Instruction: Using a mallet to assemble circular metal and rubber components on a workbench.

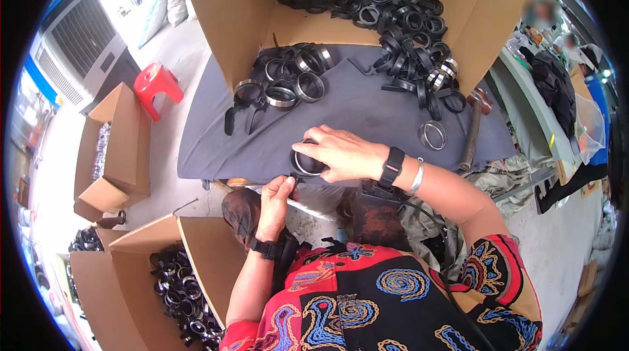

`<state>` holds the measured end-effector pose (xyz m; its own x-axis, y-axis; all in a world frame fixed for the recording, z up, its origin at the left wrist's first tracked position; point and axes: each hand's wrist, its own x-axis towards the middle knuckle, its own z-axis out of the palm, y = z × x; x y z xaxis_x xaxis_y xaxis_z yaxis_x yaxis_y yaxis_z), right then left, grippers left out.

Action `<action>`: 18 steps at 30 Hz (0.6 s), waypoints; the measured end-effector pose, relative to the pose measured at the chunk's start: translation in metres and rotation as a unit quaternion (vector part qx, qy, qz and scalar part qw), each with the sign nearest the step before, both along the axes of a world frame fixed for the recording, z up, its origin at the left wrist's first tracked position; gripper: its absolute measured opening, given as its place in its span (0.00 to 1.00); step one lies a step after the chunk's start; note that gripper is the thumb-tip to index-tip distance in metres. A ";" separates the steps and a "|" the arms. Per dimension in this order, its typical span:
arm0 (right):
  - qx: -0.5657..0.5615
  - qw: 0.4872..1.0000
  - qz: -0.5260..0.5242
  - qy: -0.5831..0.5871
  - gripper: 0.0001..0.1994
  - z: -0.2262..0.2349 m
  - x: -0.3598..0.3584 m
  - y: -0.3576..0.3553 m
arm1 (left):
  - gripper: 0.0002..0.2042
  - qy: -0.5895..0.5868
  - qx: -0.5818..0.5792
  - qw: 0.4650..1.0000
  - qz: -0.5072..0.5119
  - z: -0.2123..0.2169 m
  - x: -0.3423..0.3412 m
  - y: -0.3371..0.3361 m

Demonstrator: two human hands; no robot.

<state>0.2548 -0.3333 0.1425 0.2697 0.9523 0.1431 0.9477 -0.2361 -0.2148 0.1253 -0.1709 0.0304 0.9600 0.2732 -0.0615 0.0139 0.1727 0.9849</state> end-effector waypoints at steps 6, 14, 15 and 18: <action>-0.085 0.995 0.002 0.049 0.33 0.005 0.003 0.018 | 0.15 -0.019 -0.011 1.000 -0.006 -0.002 0.002 0.001; -0.094 0.996 0.007 0.011 0.31 0.010 0.009 0.035 | 0.15 -0.022 -0.014 1.000 0.001 0.001 0.010 0.007; -0.054 0.998 0.029 0.006 0.30 0.008 0.010 0.036 | 0.15 -0.015 -0.013 1.000 0.013 0.004 0.008 0.010; -0.052 0.998 0.043 -0.010 0.32 0.001 0.004 0.035 | 0.13 0.000 -0.013 1.000 0.023 0.007 -0.005 0.007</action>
<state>0.2591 -0.2980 0.1431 0.1844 0.9818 0.0466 0.9691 -0.1737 -0.1750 0.1208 -0.1635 0.0372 0.9463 0.3159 -0.0684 0.0045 0.1987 0.9800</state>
